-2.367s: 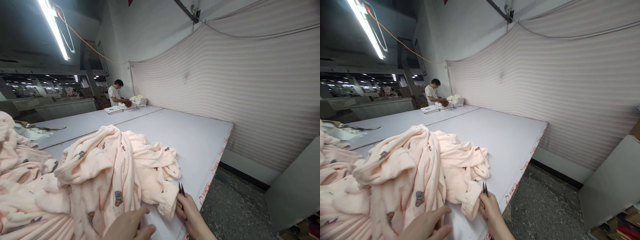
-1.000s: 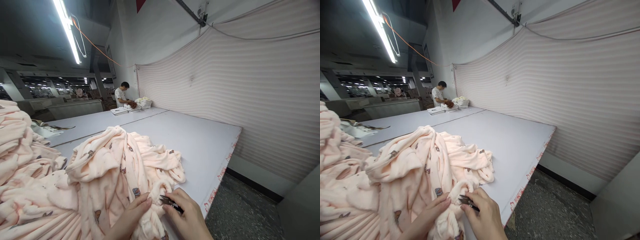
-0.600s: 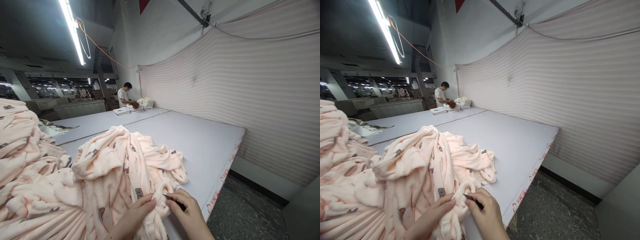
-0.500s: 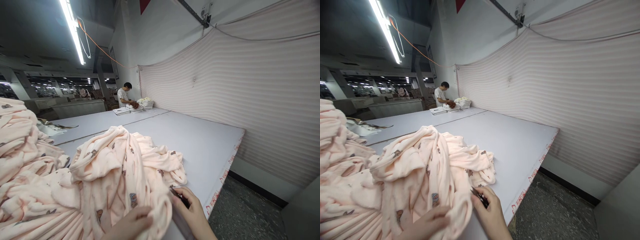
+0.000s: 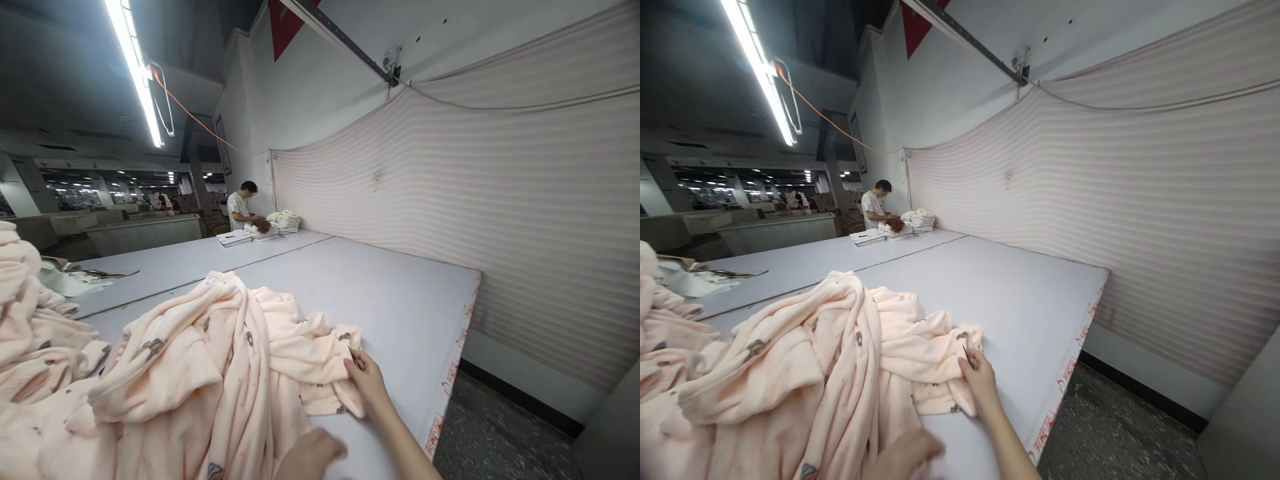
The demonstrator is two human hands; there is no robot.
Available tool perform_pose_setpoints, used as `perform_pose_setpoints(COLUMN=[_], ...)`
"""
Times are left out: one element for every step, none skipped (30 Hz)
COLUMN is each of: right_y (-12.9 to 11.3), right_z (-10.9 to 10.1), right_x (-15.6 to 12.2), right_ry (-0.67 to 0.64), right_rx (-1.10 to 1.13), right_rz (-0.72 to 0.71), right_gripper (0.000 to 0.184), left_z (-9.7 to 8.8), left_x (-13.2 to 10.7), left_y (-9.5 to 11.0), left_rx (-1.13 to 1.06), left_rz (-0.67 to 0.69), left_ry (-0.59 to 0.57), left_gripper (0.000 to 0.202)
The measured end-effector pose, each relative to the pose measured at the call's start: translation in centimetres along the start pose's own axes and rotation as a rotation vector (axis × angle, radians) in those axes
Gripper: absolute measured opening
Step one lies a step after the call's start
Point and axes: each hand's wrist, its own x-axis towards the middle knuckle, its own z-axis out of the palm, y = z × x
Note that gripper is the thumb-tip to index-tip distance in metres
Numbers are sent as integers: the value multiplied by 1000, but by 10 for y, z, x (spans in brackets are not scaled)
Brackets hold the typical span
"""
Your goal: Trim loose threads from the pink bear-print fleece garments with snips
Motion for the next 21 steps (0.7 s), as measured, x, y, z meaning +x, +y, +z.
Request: perform_pose_setpoints(right_y=[0,-1,-1,-2,-3,-5,-8,-13,-18,-25,-33,-41,-49,-57,-64,-70,-74,-78,-80,-81,-82], right_z=[1,2,2,1,0,-3,-7,-13,-19,-26,-33,-39,-43,-47,-49,-49,-49,-47,-46,-44,-42], right_x=[-13,-27,-41,-54,-66,-76,-84,-91,-97,-101,-105,-109,-112,-114,-116,-118,-118,-119,-119,-118,-118], right_ry=[-23,-44,-64,-78,-87,-101,-112,-116,-105,-79,-46,-13,4,-7,-41,-91,-140,-179,-211,-232,-246], right_rx=[48,87,117,141,158,163,150,112,41,-64,-189,-318,-437,-538,-618,-676,-721,-754,-776,-789,-794], right_rz=[4,14,29,46,59,63,53,30,1,-32,-70,-109,-145,-178,-206,-222,-223,-215,-208,-206,-210], right_gripper=[43,45,46,46,46,44,41,36,32,28,26,24,23,23,24,24,24,24,23,23,23], left_z=[2,5,9,14,19,24,29,34,37,39,40,40,39,39,38,37,37,37,37,37,37], left_x=[8,16,24,31,36,39,39,38,35,30,24,19,14,9,6,3,2,1,0,-1,-1], left_y=[3,6,8,9,9,7,5,1,-2,-6,-9,-13,-16,-19,-23,-26,-29,-32,-35,-37,-39], left_rx=[-38,-91,-154,-215,-267,-300,-312,-307,-288,-260,-227,-191,-160,-136,-118,-102,-85,-70,-57,-46,-40], left_rz=[-4,-29,-72,-126,-181,-218,-226,-212,-183,-146,-105,-64,-30,5,39,72,101,127,148,163,173], left_ry=[4,24,58,94,124,142,152,156,161,174,189,205,221,231,237,238,235,228,216,205,199], left_gripper=[42,45,49,53,55,55,51,45,38,33,29,26,24,24,23,23,22,22,22,22,21])
